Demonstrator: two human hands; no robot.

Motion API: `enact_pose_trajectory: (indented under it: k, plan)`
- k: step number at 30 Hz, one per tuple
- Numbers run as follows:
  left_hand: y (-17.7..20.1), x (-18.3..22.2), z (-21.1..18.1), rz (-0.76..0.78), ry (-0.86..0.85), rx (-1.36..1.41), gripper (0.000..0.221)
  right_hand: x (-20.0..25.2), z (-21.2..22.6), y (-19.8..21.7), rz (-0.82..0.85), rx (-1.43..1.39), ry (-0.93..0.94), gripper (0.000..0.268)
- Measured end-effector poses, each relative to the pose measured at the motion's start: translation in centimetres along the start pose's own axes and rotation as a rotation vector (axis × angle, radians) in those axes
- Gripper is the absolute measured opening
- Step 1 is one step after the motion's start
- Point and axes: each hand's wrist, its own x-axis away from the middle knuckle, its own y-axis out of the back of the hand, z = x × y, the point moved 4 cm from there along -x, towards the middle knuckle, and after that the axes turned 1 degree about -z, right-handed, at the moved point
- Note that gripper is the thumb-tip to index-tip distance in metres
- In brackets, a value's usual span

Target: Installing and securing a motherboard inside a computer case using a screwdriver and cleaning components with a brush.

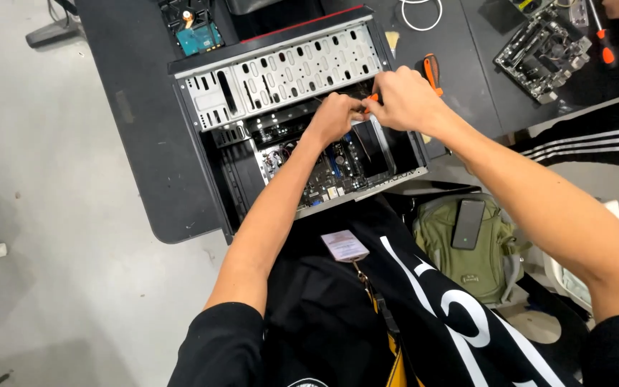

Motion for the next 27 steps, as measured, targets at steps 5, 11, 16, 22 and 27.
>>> enact_pose_trajectory:
  k: [5, 11, 16, 22, 27]
  plan:
    - [0.1, -0.1, 0.0, 0.054, 0.043, 0.011, 0.019, 0.0, 0.4, 1.2, 0.063, -0.081, -0.111, 0.043]
    - [3.7, 6.0, -0.8, 0.065, 0.297, -0.296, 0.048, 9.3, -0.2, 11.9, -0.038, -0.146, -0.250, 0.027]
    - [4.0, 10.0, 0.2, 0.465, 0.550, -0.631, 0.121, 19.8, -10.5, 4.7, -0.518, -0.889, -0.584, 0.022]
    - [2.1, 9.8, 3.2, 0.395, 0.463, -0.804, 0.114, 17.3, -16.3, -17.9, -0.821, -1.517, -0.784, 0.027]
    - [3.2, 9.2, 2.3, 0.307, 0.378, -0.874, 0.110, 12.6, -15.2, -23.5, -0.911, -1.406, -0.820, 0.033]
